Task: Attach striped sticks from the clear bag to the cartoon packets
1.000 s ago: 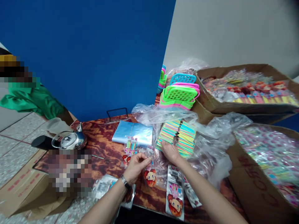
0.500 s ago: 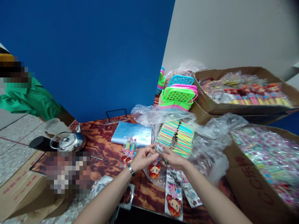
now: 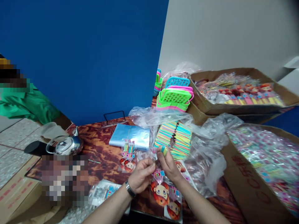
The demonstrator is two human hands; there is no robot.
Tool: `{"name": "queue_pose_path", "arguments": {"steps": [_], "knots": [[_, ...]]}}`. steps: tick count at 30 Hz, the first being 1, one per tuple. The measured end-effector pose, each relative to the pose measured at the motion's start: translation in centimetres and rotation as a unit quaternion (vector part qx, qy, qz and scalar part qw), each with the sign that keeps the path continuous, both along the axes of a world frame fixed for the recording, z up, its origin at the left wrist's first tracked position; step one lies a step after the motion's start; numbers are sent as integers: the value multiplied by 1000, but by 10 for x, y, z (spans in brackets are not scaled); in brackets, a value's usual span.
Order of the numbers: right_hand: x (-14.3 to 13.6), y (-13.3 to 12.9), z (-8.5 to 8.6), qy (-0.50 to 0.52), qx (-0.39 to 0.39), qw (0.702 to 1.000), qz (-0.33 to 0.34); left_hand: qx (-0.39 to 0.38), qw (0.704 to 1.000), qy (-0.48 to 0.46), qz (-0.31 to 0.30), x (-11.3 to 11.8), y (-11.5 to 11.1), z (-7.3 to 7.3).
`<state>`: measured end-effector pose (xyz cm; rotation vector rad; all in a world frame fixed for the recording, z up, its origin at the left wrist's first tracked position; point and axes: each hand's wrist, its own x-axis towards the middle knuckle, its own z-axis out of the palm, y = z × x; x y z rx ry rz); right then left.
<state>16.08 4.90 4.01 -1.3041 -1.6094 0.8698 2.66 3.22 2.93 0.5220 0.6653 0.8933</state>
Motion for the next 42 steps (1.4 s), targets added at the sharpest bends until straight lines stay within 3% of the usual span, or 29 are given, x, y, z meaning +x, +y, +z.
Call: {"name": "queue_pose_path", "arguments": {"steps": [5, 10, 16, 21, 30, 33, 36, 42], "knots": [[5, -3, 0, -8, 44, 998, 44, 44, 999, 4, -2, -11, 3, -1], [13, 0, 7, 9, 62, 998, 32, 118, 984, 129, 30, -19, 6, 1], [-1, 6, 31, 180, 53, 974, -129, 226, 909, 342, 73, -13, 7, 0], [-15, 6, 46, 184, 72, 973, -118, 286, 854, 423, 100, -6, 4, -1], [-24, 2, 37, 107, 101, 985, -90, 367, 796, 462, 132, -5, 6, -1], [-22, -3, 33, 59, 99, 992, -54, 392, 782, 464, 143, -8, 9, 0], [-10, -7, 33, -7, 123, 992, -21, 415, 776, 453, 144, -13, 12, 0], [15, -6, 35, -22, 125, 991, -52, 438, 772, 441, 134, -18, 14, 0]]}}
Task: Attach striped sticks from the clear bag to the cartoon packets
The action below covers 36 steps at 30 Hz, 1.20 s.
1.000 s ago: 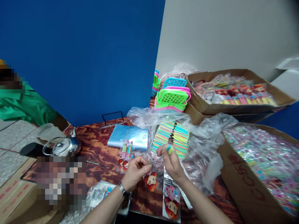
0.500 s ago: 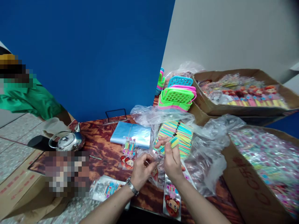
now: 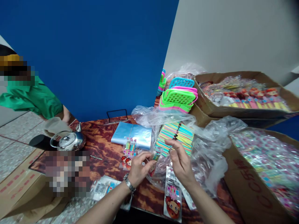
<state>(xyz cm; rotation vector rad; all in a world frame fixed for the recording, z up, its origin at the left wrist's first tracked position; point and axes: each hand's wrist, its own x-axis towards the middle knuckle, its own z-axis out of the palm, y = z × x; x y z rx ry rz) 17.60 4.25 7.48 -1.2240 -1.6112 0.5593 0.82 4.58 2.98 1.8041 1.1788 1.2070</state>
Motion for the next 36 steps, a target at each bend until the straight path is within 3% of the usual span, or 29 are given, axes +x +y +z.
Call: {"name": "queue_pose_path", "arguments": {"steps": [4, 6, 10, 13, 18, 22, 25, 27, 28, 31, 33, 36], "knots": [[18, 0, -8, -69, -23, 997, 3, -5, 1000, 22, -20, -16, 1, 4], [33, -3, -21, -161, -52, 985, 16, -28, 997, 64, -27, -35, 3, 0], [62, -15, -57, -409, -157, 898, 45, -99, 980, 170, -13, -77, 14, -20], [72, -22, -80, -476, -204, 854, 42, -119, 963, 237, 41, -92, 21, -39], [74, -19, -95, -473, -176, 862, 55, -100, 934, 317, 133, -91, 26, -60], [77, -15, -100, -500, -121, 856, 47, -41, 924, 338, 174, -89, 25, -64], [80, -14, -96, -503, -95, 858, 29, 34, 926, 313, 209, -75, 16, -53], [78, -12, -86, -489, -62, 870, 26, 61, 950, 263, 159, -54, 5, -41], [76, -11, -79, -471, -43, 880, 34, 58, 966, 233, 98, -41, -1, -34], [65, -8, -53, -391, 4, 917, 78, -32, 986, 151, -60, -4, -15, -22], [55, -8, -40, -344, 26, 933, 97, -112, 984, 97, -100, 12, -18, -21], [44, -10, -30, -288, 38, 951, 102, -167, 979, 49, -103, 21, -17, -24]]}}
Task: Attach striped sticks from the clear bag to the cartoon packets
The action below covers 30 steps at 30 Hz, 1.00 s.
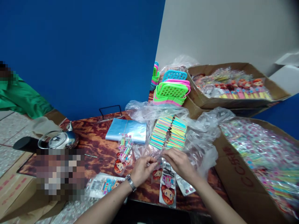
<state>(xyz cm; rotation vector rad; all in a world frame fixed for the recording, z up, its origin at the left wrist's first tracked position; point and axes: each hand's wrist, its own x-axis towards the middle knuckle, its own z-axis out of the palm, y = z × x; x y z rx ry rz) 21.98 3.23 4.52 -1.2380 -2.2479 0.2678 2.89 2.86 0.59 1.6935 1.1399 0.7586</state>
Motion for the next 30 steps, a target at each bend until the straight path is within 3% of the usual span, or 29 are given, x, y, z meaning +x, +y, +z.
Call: {"name": "queue_pose_path", "arguments": {"steps": [4, 7, 13, 16, 19, 24, 30], "knots": [[-7, -1, 0, 56, -16, 998, -2, -15, 1000, -9, -14, -4, 2, -1], [-11, -1, -2, 33, -28, 999, 0, -43, 999, -3, -33, -7, 2, -2], [-14, 13, -5, 39, -125, 991, 36, -87, 995, -11, 53, -16, 7, -9], [-13, 38, -22, -53, -103, 991, -62, -84, 994, -19, 64, -20, 7, -9], [-16, 64, -45, -228, -59, 957, -171, -86, 995, -15, 50, -21, 4, -7], [-24, 80, -70, -285, -58, 943, -160, -74, 996, -9, 40, -22, 1, -6], [-26, 82, -70, -286, -71, 946, -139, -82, 996, -21, 42, -25, 2, -4]]}}
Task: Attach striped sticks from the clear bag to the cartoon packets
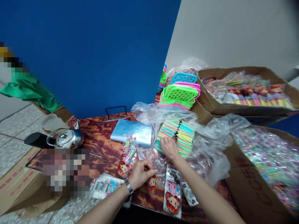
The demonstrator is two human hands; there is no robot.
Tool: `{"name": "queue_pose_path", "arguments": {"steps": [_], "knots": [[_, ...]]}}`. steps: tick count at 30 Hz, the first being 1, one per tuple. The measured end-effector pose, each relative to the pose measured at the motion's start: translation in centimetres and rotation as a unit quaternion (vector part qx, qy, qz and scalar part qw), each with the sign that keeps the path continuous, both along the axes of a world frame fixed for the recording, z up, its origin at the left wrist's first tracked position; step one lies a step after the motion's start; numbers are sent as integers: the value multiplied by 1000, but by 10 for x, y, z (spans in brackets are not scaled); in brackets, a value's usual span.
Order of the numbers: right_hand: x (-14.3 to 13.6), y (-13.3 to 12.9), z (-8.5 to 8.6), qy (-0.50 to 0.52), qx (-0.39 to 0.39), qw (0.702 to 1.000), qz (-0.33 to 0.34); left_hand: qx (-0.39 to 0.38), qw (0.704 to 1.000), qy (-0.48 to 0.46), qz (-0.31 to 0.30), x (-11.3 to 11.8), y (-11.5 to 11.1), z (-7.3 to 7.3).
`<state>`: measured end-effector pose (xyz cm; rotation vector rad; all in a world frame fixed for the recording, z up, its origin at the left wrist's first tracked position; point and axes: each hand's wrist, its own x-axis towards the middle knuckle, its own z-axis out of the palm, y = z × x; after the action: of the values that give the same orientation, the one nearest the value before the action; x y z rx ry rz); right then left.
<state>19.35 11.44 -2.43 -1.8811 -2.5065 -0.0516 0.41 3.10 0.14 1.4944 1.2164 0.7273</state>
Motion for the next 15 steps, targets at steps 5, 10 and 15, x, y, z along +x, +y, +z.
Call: {"name": "queue_pose_path", "arguments": {"steps": [5, 10, 15], "knots": [[1, 7, 2, 48, -19, 998, -23, -1, 1000, -19, 9, 1, 0, 3], [7, 7, 9, 147, -49, 987, -44, -30, 996, -69, 37, 0, 1, 0], [9, -12, 26, 276, -85, 957, -4, -5, 995, -80, 61, -1, 5, -1]]}}
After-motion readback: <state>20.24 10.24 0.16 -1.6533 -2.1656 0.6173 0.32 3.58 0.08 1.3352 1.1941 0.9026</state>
